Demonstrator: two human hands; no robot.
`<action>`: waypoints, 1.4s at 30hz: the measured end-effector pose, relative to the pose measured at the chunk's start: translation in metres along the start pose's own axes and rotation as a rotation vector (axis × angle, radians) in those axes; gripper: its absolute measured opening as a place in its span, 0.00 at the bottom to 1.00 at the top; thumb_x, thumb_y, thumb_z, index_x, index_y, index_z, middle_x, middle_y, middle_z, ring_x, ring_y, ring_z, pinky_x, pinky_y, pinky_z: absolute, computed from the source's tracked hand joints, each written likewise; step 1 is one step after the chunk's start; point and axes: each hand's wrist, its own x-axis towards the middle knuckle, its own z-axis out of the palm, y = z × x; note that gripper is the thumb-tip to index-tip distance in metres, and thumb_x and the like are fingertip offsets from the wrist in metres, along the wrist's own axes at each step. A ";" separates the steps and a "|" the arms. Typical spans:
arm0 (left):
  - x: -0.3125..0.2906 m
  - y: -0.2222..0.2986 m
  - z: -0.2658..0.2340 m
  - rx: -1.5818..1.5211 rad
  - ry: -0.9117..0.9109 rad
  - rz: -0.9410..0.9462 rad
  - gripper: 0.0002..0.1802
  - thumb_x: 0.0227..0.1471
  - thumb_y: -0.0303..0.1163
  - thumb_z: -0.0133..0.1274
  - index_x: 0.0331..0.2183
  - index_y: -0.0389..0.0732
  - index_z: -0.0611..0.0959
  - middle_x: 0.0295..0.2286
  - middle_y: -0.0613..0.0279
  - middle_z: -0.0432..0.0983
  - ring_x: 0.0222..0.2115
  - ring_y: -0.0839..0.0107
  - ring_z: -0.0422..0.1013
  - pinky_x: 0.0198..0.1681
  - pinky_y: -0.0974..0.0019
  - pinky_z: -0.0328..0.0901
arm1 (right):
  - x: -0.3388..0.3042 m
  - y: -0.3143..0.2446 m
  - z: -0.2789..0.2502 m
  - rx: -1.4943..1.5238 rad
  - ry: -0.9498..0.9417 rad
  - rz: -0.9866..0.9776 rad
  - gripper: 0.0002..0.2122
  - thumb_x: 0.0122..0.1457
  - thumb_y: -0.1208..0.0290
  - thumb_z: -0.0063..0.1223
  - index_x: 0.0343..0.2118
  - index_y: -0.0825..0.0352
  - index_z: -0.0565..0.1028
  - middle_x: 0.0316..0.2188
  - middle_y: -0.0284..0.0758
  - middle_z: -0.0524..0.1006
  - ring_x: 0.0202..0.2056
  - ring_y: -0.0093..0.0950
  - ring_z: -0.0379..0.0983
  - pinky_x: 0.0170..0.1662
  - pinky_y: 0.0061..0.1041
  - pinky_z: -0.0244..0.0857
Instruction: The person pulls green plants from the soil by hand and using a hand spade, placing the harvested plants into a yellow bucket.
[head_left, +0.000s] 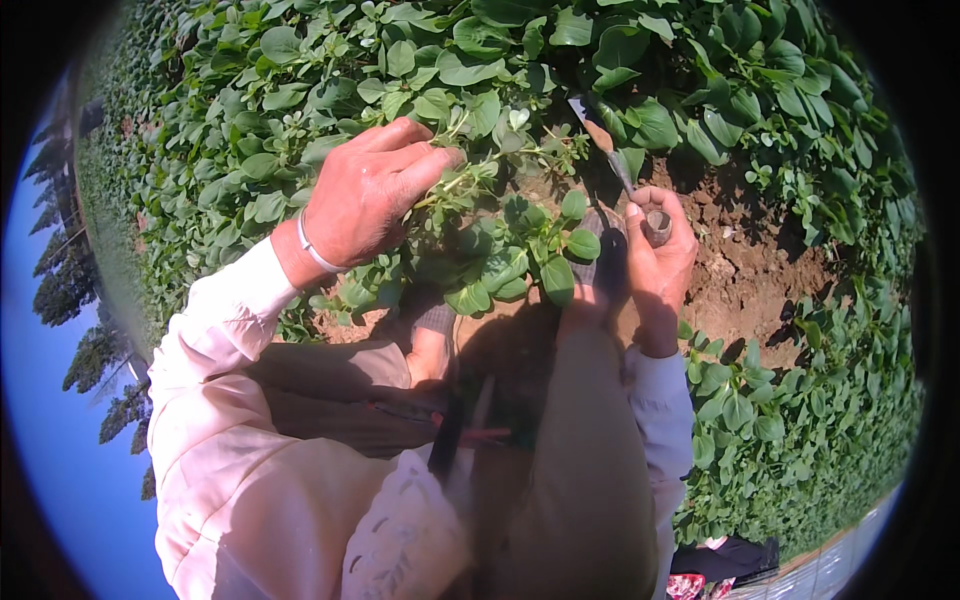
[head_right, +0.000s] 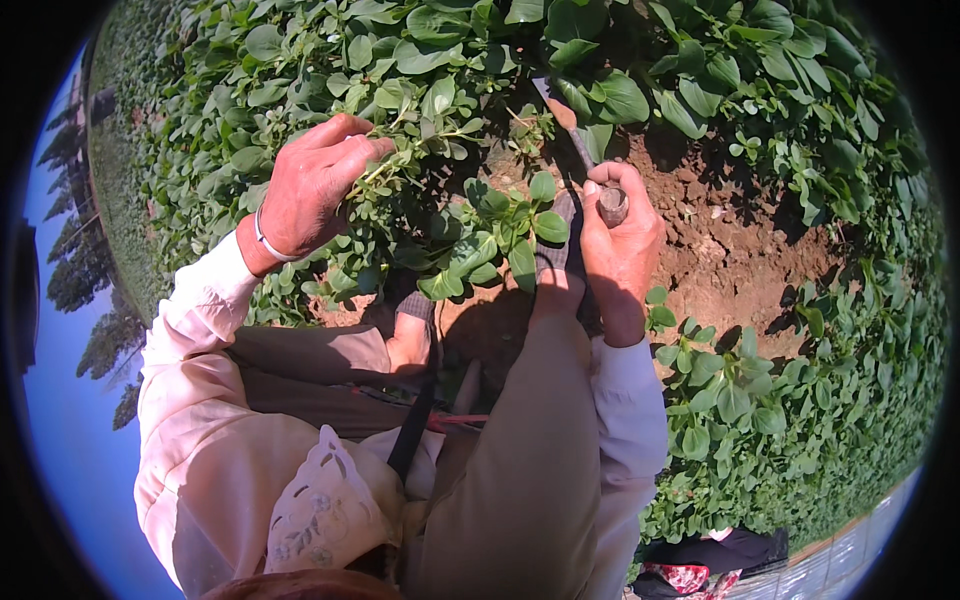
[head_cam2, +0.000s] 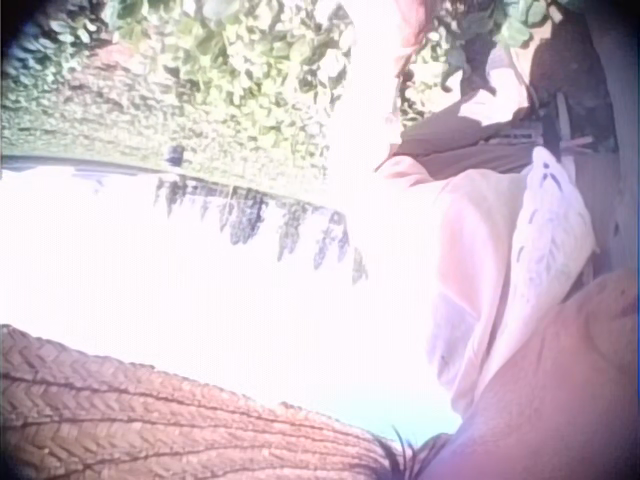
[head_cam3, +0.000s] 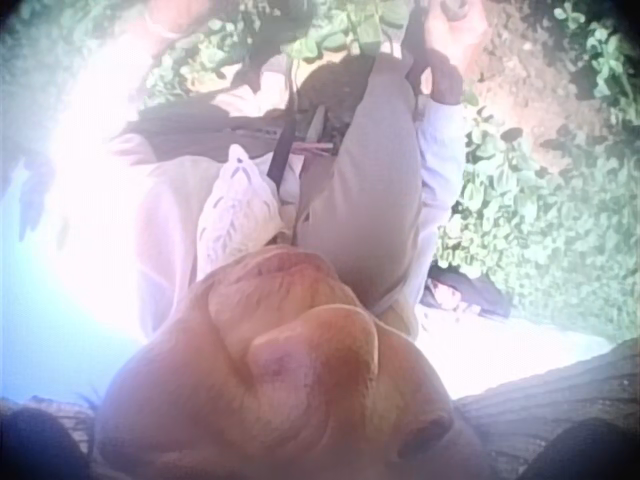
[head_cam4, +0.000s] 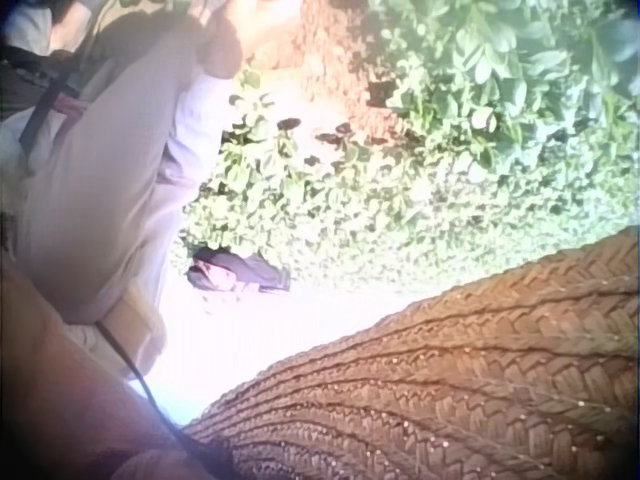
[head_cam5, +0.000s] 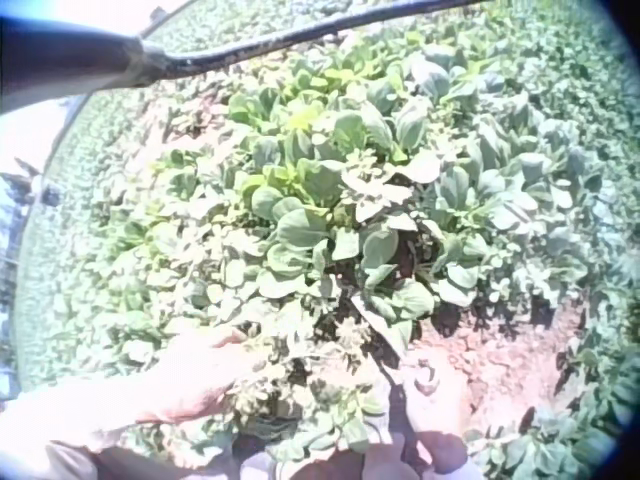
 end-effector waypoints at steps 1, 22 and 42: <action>0.000 0.009 0.005 -0.071 -0.084 0.036 0.26 0.30 0.22 0.53 0.40 0.37 0.77 0.24 0.59 0.72 0.27 0.58 0.70 0.32 0.60 0.65 | 0.001 0.001 -0.001 0.096 -0.010 0.053 0.04 0.57 0.77 0.56 0.35 0.64 0.75 0.20 0.25 0.70 0.22 0.13 0.61 0.25 0.16 0.57; 0.076 0.027 0.179 0.086 -0.149 0.154 0.04 0.45 0.32 0.51 0.25 0.43 0.78 0.31 0.64 0.70 0.39 0.68 0.73 0.29 0.64 0.67 | -0.006 0.007 -0.015 0.268 -0.064 0.135 0.04 0.59 0.75 0.56 0.36 0.65 0.74 0.21 0.20 0.70 0.21 0.11 0.59 0.24 0.14 0.52; 0.060 -0.073 0.164 0.557 -0.214 -0.098 0.18 0.49 0.23 0.45 0.45 0.39 0.72 0.44 0.53 0.68 0.43 0.57 0.70 0.43 0.61 0.67 | 0.004 -0.008 0.033 -0.333 -0.206 -0.261 0.17 0.42 0.80 0.57 0.38 0.60 0.69 0.20 0.43 0.75 0.26 0.49 0.72 0.28 0.40 0.64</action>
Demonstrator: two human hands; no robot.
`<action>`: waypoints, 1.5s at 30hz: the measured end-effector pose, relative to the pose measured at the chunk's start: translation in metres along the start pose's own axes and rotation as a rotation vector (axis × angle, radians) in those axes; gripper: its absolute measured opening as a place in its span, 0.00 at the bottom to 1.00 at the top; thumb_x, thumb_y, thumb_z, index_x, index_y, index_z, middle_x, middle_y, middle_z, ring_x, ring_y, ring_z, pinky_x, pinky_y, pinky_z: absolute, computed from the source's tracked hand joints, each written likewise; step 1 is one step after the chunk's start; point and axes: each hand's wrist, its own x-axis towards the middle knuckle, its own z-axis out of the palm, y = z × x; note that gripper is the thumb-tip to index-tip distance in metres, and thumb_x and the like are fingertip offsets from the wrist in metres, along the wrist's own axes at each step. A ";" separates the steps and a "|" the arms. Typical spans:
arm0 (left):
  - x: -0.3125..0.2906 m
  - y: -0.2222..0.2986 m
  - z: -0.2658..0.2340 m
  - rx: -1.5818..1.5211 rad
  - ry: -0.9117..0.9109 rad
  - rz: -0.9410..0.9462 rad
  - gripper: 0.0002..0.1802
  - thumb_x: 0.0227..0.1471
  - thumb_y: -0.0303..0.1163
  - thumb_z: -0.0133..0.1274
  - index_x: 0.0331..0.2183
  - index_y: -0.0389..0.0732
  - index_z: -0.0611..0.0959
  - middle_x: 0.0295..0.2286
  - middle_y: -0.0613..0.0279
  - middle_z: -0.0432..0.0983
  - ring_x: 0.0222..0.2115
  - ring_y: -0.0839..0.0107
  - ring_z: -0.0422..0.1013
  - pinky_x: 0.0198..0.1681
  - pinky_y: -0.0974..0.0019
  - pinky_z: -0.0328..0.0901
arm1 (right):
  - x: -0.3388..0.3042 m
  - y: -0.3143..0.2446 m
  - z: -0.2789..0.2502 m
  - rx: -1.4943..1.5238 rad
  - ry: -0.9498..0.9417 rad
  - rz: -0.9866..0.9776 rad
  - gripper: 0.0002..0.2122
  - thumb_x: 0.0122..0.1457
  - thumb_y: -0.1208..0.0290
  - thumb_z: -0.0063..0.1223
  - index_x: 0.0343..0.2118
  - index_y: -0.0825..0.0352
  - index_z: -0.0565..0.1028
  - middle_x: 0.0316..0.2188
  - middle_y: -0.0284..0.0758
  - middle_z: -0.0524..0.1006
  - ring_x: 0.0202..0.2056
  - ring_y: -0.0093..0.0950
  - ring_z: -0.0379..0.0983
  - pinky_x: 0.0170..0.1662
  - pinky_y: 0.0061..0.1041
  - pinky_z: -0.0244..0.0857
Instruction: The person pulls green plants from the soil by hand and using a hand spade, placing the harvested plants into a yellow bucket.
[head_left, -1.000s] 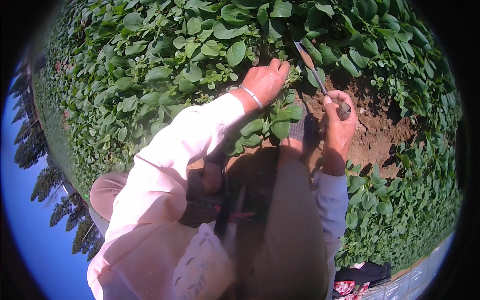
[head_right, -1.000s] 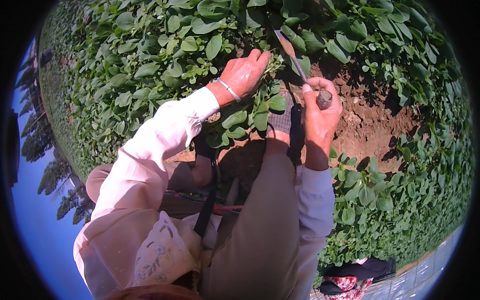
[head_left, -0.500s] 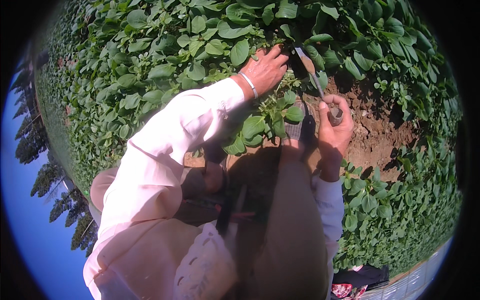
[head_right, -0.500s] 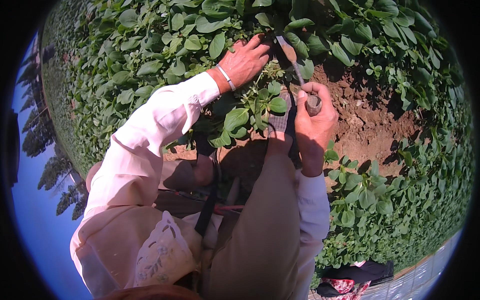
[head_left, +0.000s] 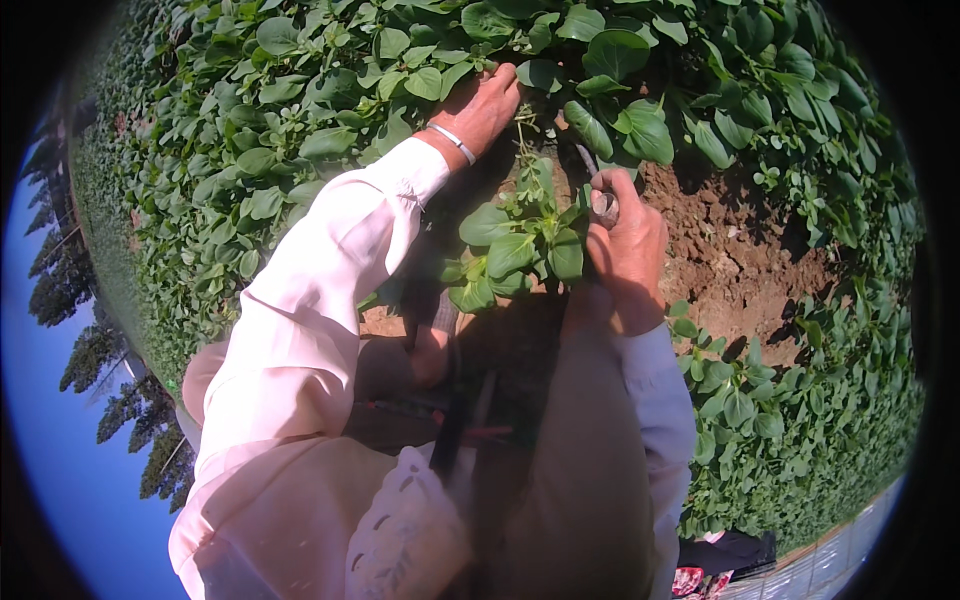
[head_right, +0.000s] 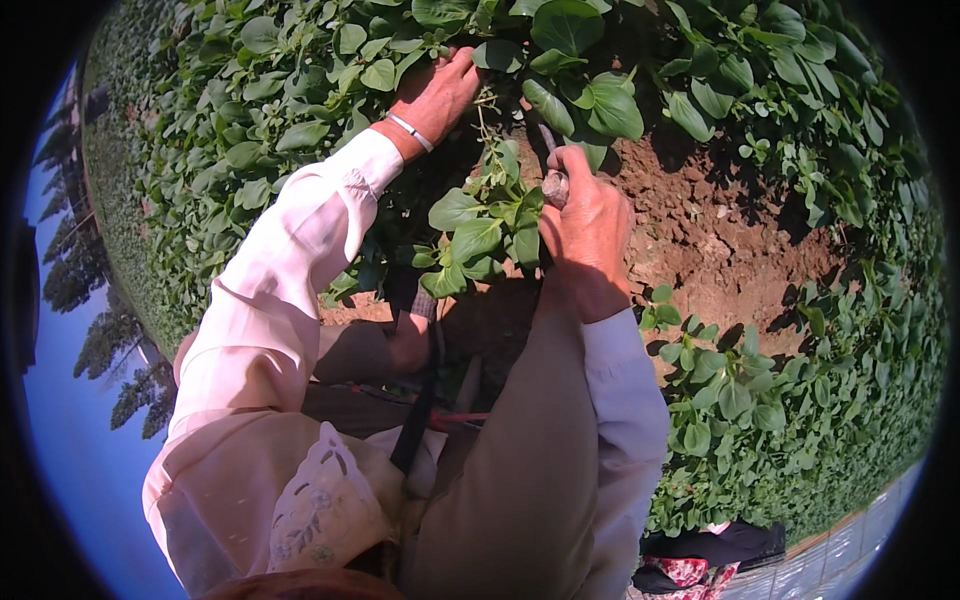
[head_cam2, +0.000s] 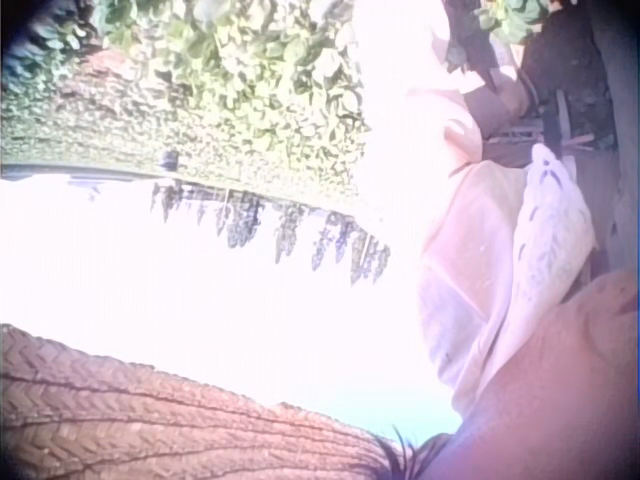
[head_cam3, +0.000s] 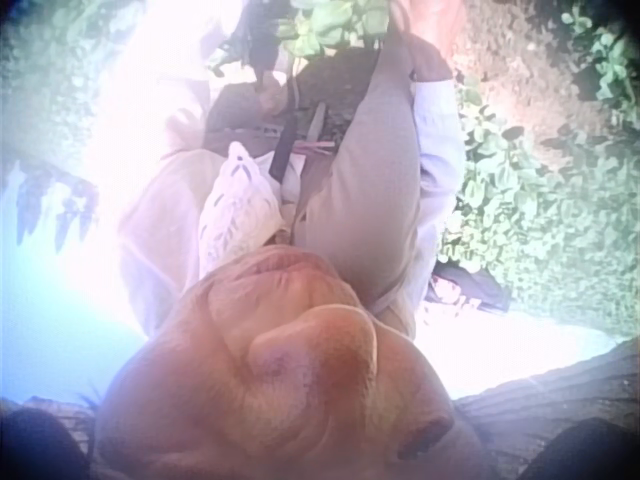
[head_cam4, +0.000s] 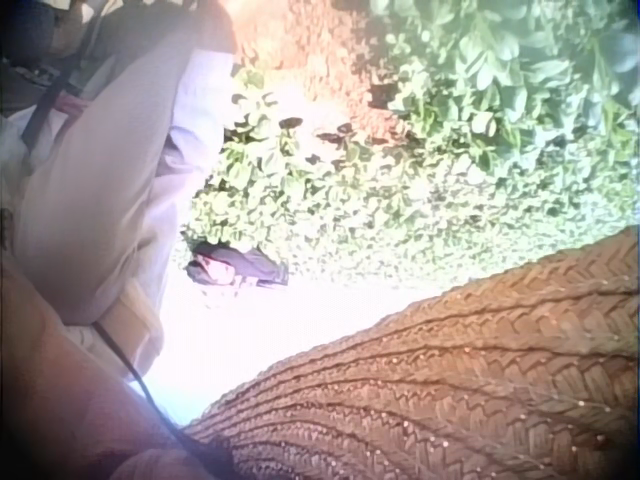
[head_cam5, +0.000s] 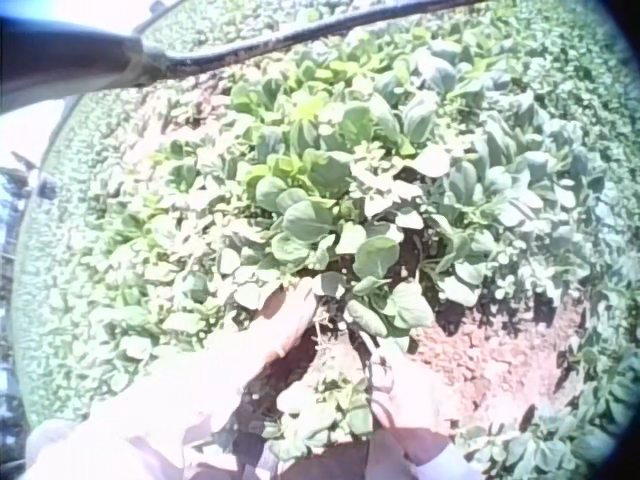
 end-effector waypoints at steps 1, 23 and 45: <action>0.004 0.001 -0.019 -0.112 -0.069 -0.064 0.16 0.49 0.22 0.45 0.43 0.38 0.73 0.43 0.53 0.69 0.41 0.56 0.71 0.40 0.59 0.68 | -0.001 -0.002 -0.002 -0.026 -0.039 0.028 0.17 0.43 0.79 0.56 0.38 0.59 0.70 0.22 0.44 0.76 0.28 0.49 0.73 0.30 0.40 0.65; 0.025 -0.020 -0.008 -0.662 -0.049 -0.223 0.28 0.41 0.23 0.54 0.49 0.38 0.73 0.33 0.43 0.78 0.37 0.46 0.74 0.41 0.51 0.69 | 0.026 -0.005 0.033 0.235 0.025 0.145 0.07 0.52 0.74 0.54 0.35 0.59 0.73 0.22 0.45 0.76 0.28 0.46 0.75 0.31 0.38 0.66; -0.061 0.044 -0.045 -0.779 -0.286 0.204 0.19 0.37 0.24 0.55 0.37 0.36 0.76 0.33 0.52 0.73 0.38 0.50 0.71 0.38 0.52 0.68 | 0.017 0.000 0.018 0.278 0.060 0.206 0.05 0.56 0.75 0.56 0.34 0.63 0.73 0.17 0.36 0.73 0.19 0.27 0.69 0.27 0.26 0.64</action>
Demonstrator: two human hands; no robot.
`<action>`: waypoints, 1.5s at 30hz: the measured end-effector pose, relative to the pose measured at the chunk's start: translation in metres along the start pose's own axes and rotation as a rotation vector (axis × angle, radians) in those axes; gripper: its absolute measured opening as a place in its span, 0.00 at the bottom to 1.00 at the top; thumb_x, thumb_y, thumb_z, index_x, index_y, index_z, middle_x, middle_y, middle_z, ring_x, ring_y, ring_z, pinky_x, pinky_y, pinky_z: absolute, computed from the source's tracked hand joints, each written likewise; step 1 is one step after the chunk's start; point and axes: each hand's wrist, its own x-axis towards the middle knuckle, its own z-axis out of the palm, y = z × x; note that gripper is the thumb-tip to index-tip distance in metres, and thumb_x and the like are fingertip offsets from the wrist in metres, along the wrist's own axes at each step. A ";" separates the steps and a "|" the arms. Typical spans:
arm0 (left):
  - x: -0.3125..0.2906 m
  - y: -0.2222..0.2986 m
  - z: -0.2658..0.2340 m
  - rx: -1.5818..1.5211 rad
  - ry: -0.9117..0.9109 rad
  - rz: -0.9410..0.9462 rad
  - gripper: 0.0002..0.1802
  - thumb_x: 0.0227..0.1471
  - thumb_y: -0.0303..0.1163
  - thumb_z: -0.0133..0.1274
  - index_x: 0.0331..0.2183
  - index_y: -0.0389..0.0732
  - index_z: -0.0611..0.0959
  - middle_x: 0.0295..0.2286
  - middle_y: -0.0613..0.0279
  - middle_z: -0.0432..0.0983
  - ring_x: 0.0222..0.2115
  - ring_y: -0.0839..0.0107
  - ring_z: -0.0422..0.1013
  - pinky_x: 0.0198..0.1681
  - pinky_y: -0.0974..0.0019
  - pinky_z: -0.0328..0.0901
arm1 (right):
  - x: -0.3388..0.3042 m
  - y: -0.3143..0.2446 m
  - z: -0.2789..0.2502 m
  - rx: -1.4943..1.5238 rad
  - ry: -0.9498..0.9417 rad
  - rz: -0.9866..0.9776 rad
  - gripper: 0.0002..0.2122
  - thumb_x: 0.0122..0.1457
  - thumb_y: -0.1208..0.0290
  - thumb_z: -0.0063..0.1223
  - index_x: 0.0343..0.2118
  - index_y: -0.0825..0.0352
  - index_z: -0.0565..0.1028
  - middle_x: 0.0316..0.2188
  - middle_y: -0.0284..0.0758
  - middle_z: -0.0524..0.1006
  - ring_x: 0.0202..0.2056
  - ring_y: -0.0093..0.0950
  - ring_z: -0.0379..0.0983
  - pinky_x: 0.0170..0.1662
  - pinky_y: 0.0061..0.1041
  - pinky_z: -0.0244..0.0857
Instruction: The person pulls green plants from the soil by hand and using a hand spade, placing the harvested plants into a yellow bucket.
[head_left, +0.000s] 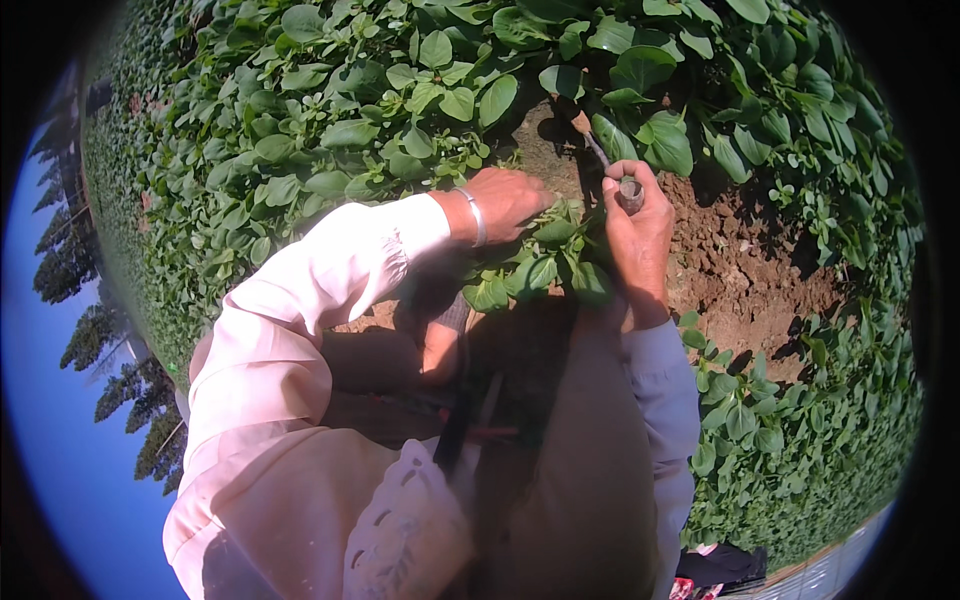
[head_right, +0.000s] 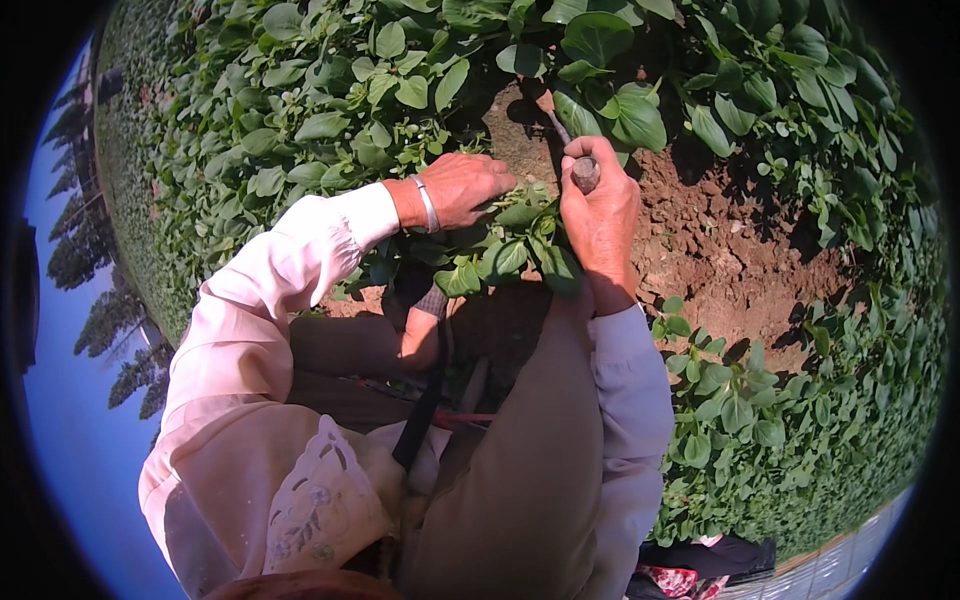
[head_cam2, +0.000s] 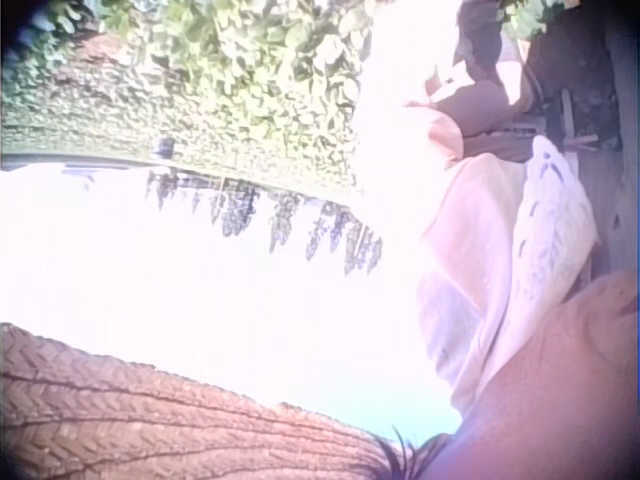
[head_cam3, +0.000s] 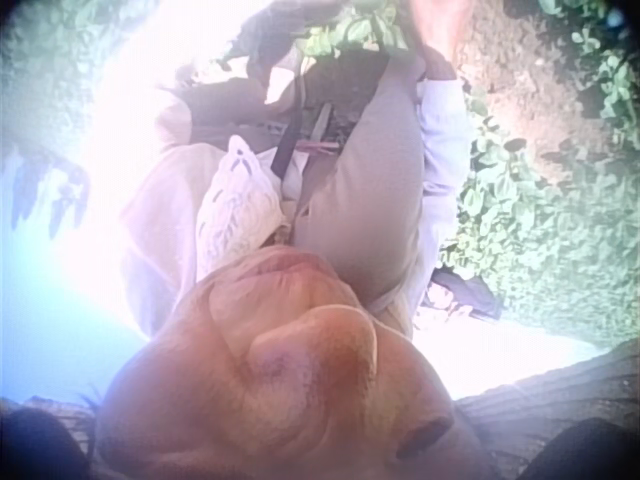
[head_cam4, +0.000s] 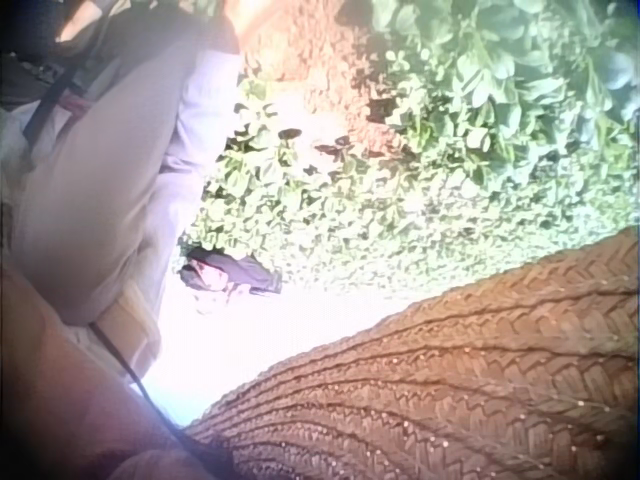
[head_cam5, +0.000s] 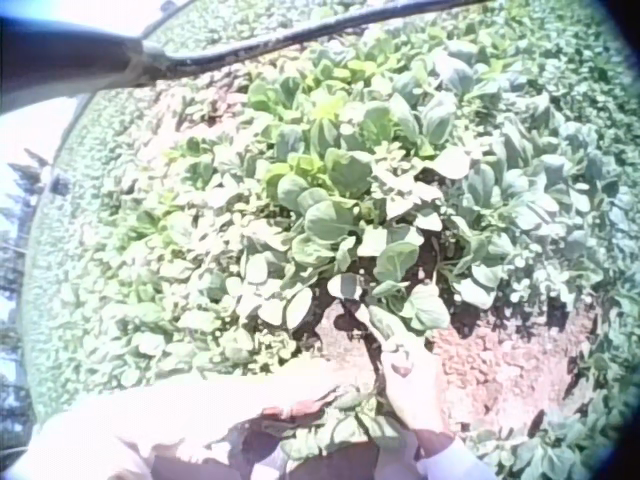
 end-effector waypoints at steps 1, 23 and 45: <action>0.004 0.004 -0.006 0.069 0.092 0.016 0.17 0.38 0.24 0.55 0.36 0.37 0.76 0.33 0.54 0.72 0.38 0.52 0.71 0.36 0.53 0.69 | -0.001 -0.002 0.000 -0.024 -0.015 -0.008 0.05 0.56 0.75 0.56 0.34 0.62 0.73 0.17 0.37 0.74 0.19 0.30 0.70 0.27 0.27 0.64; 0.027 -0.086 -0.016 0.458 0.459 -0.301 0.07 0.47 0.26 0.50 0.31 0.38 0.72 0.27 0.51 0.72 0.28 0.49 0.74 0.27 0.49 0.68 | 0.001 -0.017 0.021 -0.270 -0.165 -0.175 0.14 0.46 0.75 0.55 0.39 0.59 0.71 0.23 0.47 0.77 0.29 0.50 0.74 0.33 0.44 0.66; -0.039 0.004 0.005 -0.068 0.008 -0.182 0.26 0.32 0.23 0.61 0.40 0.34 0.77 0.38 0.52 0.70 0.41 0.50 0.70 0.40 0.54 0.68 | -0.007 -0.010 0.004 -0.047 -0.327 -0.172 0.12 0.48 0.78 0.57 0.36 0.62 0.70 0.19 0.43 0.74 0.24 0.47 0.71 0.27 0.35 0.63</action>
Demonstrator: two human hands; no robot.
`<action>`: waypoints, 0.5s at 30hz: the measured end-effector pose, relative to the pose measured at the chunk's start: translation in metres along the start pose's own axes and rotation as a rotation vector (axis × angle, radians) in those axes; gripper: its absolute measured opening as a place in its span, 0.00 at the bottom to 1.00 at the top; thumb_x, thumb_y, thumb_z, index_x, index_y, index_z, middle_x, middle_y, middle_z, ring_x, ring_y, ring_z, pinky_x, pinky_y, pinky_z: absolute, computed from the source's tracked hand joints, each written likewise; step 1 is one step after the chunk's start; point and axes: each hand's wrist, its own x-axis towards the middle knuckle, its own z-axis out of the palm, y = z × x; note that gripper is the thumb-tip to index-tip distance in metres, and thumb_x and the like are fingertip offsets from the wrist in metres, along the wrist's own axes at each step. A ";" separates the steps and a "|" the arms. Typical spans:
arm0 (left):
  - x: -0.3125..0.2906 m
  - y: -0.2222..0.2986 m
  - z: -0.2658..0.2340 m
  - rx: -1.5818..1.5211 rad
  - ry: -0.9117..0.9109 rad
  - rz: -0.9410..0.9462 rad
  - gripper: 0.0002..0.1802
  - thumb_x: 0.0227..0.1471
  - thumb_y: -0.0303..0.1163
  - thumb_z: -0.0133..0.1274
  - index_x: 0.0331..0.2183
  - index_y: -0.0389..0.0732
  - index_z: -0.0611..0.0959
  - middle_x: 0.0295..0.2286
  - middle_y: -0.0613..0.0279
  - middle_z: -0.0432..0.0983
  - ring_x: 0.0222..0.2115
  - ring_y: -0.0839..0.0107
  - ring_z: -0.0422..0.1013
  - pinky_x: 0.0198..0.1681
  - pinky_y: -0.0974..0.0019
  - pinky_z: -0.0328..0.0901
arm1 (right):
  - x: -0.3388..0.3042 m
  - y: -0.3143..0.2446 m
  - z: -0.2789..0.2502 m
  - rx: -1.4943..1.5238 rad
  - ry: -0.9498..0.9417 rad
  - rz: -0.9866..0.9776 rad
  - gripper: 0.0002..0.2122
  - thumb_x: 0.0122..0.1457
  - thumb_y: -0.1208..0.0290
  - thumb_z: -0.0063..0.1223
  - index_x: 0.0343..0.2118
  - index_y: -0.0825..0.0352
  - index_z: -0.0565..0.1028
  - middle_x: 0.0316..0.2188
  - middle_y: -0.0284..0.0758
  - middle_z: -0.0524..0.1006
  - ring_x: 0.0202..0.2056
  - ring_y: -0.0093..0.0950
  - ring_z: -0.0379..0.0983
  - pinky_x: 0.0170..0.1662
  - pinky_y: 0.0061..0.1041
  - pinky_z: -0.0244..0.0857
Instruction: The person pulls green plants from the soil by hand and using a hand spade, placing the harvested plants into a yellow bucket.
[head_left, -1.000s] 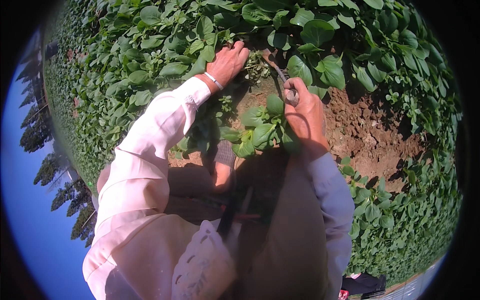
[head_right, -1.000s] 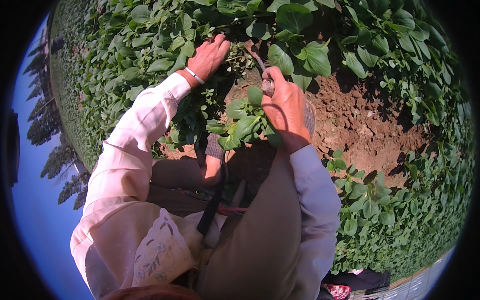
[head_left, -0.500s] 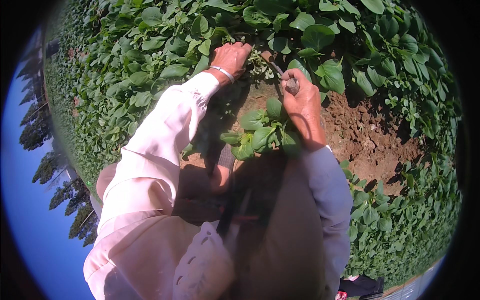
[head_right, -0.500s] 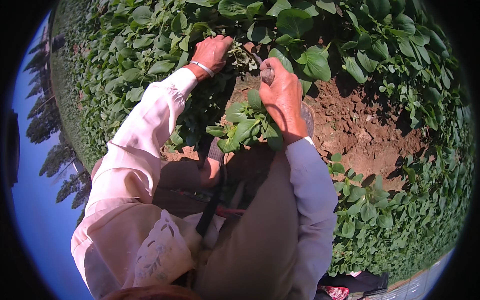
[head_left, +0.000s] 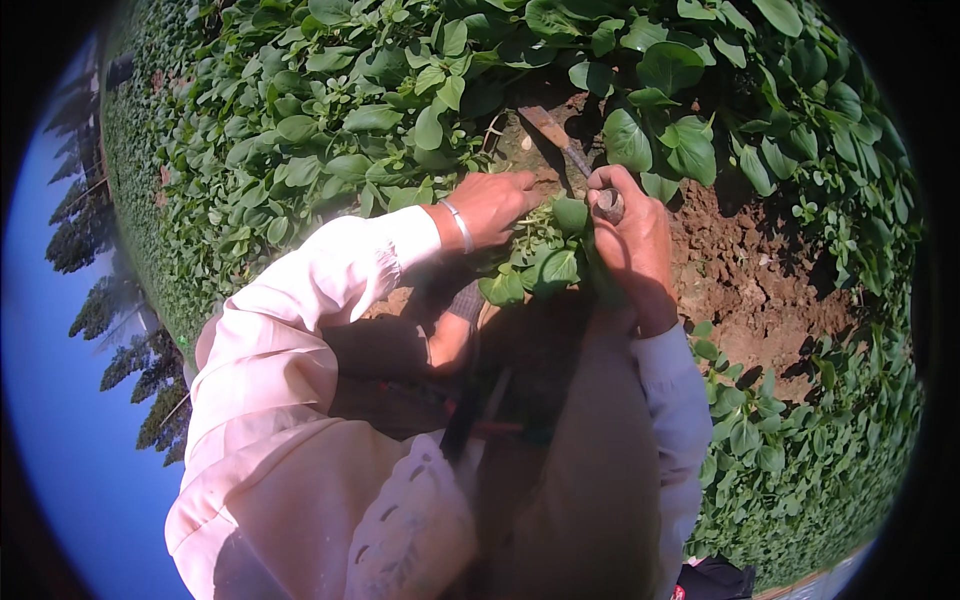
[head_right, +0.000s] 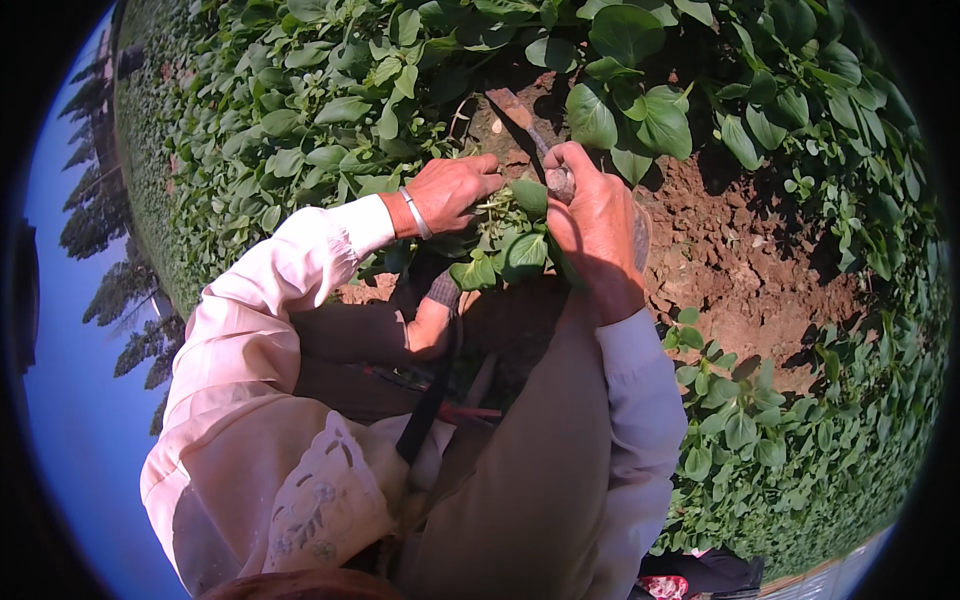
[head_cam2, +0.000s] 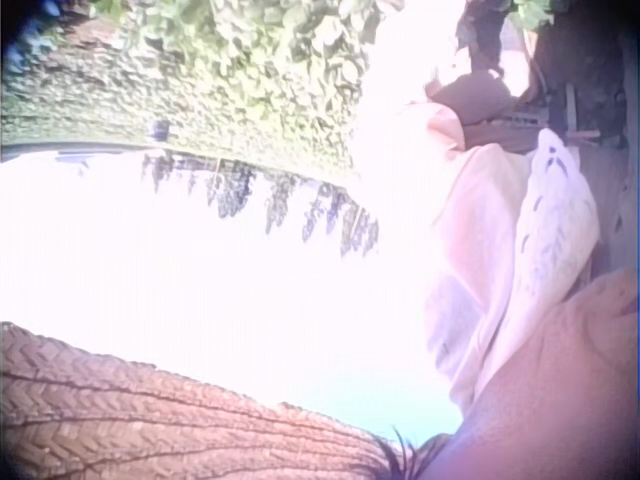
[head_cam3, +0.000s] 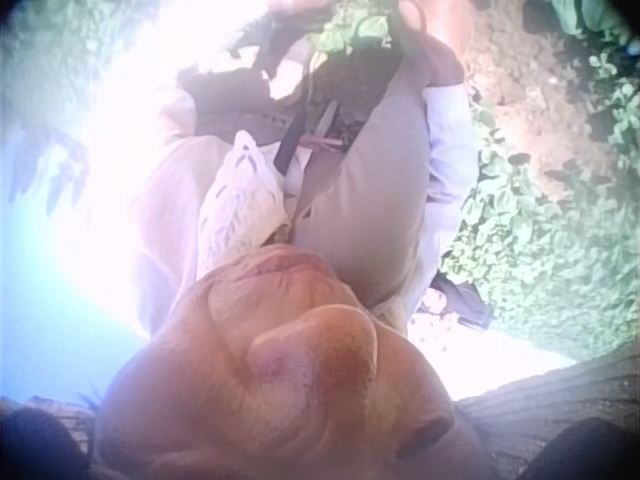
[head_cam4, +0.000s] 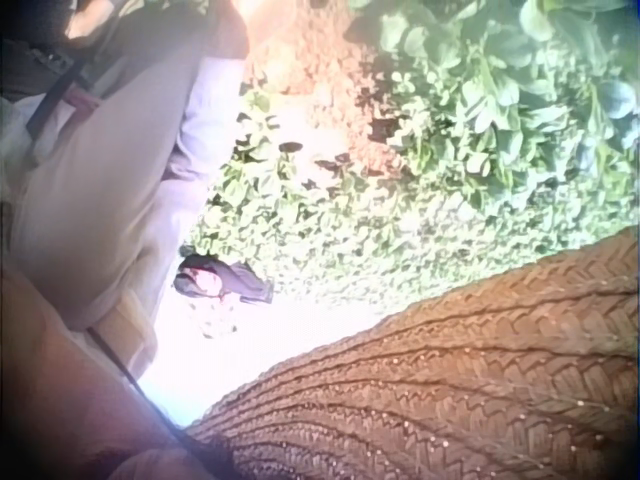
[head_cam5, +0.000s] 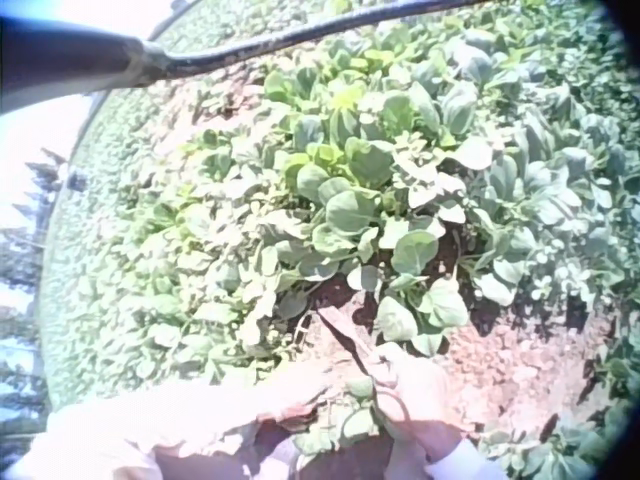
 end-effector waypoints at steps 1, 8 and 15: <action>0.002 -0.002 -0.003 0.108 0.154 0.051 0.24 0.30 0.24 0.60 0.37 0.36 0.77 0.40 0.55 0.68 0.44 0.52 0.69 0.37 0.53 0.68 | 0.002 0.002 0.000 -0.077 -0.027 -0.050 0.17 0.43 0.81 0.57 0.38 0.62 0.70 0.20 0.44 0.74 0.27 0.50 0.72 0.28 0.39 0.63; 0.022 -0.069 0.004 0.254 0.498 -0.202 0.14 0.46 0.23 0.48 0.38 0.36 0.70 0.43 0.42 0.69 0.31 0.43 0.73 0.28 0.49 0.71 | 0.002 -0.008 0.022 -0.293 -0.013 -0.032 0.17 0.44 0.78 0.55 0.39 0.61 0.70 0.24 0.46 0.77 0.30 0.51 0.74 0.32 0.47 0.65; 0.041 -0.098 0.020 0.216 0.605 -0.270 0.27 0.41 0.24 0.54 0.46 0.34 0.68 0.35 0.40 0.74 0.33 0.40 0.71 0.36 0.49 0.68 | 0.045 -0.014 0.043 -0.269 0.015 -0.094 0.13 0.47 0.78 0.50 0.38 0.61 0.72 0.22 0.47 0.75 0.27 0.49 0.73 0.33 0.41 0.65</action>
